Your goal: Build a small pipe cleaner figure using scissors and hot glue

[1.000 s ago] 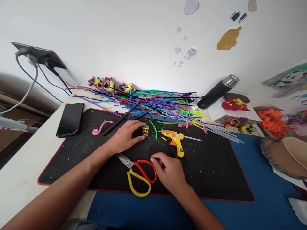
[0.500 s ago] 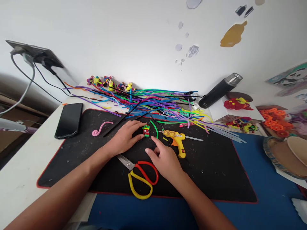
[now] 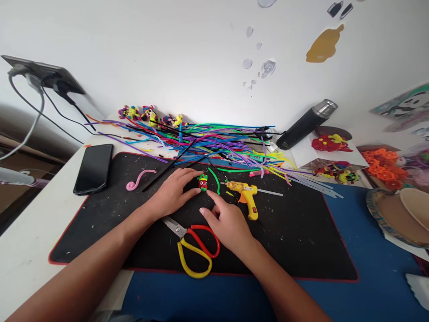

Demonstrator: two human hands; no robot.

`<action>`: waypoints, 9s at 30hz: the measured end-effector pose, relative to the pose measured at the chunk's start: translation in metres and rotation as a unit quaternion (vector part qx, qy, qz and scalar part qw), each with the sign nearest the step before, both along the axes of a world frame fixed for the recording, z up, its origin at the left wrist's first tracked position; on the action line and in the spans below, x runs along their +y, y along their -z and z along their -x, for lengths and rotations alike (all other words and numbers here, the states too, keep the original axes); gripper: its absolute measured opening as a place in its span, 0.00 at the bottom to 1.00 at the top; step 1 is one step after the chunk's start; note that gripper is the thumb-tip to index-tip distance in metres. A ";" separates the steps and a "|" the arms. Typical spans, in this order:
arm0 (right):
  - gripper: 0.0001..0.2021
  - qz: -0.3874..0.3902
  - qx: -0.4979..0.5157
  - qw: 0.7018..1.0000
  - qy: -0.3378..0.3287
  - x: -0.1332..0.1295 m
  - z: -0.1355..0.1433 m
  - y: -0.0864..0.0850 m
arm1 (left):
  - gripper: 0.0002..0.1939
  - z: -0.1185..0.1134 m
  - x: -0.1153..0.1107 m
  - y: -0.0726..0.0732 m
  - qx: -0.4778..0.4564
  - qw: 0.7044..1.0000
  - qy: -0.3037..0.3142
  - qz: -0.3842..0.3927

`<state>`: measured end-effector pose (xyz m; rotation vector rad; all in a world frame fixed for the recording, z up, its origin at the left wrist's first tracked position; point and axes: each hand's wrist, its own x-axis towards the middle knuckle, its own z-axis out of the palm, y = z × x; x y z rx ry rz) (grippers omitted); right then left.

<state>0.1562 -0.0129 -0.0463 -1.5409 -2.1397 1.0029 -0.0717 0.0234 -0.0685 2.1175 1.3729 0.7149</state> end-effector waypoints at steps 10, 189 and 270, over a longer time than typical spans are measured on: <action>0.13 -0.007 0.094 0.994 0.054 -0.033 -0.026 0.000 | 0.29 0.001 -0.001 -0.007 -0.003 1.000 -0.012 0.027; 0.25 0.150 0.383 0.905 0.110 -0.027 -0.066 -0.017 | 0.15 -0.071 -0.060 -0.048 -0.334 0.891 -0.240 0.192; 0.26 -0.053 0.193 0.977 0.067 -0.038 -0.065 -0.016 | 0.12 -0.073 -0.060 -0.052 -0.281 0.912 -0.252 0.160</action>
